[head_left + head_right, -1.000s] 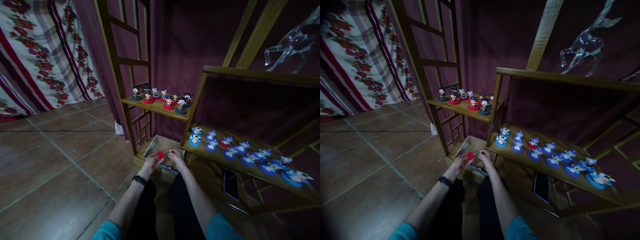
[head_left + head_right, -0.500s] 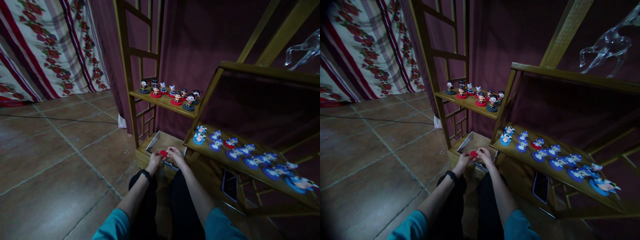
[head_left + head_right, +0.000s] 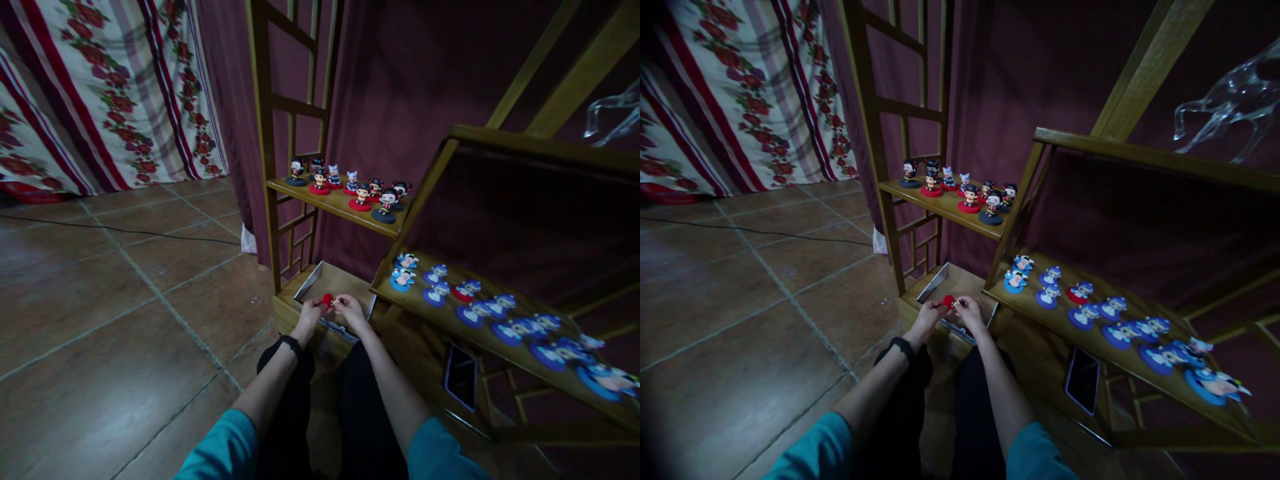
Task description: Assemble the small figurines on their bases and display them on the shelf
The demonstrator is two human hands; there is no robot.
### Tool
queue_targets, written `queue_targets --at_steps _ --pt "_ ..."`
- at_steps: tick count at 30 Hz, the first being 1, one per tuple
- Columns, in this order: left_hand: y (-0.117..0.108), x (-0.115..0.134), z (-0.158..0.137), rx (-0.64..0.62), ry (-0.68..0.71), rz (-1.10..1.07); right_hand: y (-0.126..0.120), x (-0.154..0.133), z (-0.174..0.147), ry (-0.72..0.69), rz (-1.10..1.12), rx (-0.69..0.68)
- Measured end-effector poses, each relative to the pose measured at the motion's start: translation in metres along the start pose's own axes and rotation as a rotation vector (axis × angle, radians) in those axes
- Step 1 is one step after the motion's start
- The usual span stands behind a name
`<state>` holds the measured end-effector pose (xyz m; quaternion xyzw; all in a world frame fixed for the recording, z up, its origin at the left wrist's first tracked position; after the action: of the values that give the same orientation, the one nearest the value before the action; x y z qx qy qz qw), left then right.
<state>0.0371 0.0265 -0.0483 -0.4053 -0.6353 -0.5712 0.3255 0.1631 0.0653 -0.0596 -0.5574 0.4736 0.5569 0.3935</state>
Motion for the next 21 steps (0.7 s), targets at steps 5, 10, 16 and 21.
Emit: queue_targets --at_steps 5,10,16,21 --pt "-0.001 0.003 0.006 -0.018 -0.001 0.055 -0.003 0.000 0.003 -0.039 -0.059 0.011" --pt "0.001 0.002 0.015 -0.054 -0.035 0.107 -0.007 0.000 0.006 -0.088 -0.098 0.037" --pt "-0.004 0.003 0.017 -0.084 -0.098 0.121 -0.005 0.003 0.008 -0.088 -0.110 -0.002" --pt "-0.009 0.004 0.014 -0.082 -0.125 0.115 -0.002 -0.002 0.005 -0.106 -0.147 -0.018"
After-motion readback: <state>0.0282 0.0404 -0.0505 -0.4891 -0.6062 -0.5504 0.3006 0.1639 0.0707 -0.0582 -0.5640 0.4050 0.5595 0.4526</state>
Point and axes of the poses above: each hand's wrist, its own z-axis towards the middle knuckle, its own y-axis out of the palm, x = y × z, the point moved 5 cm from there along z, towards the middle knuckle, and after that the axes turned 10 degrees about -x, right-handed, at the moved point
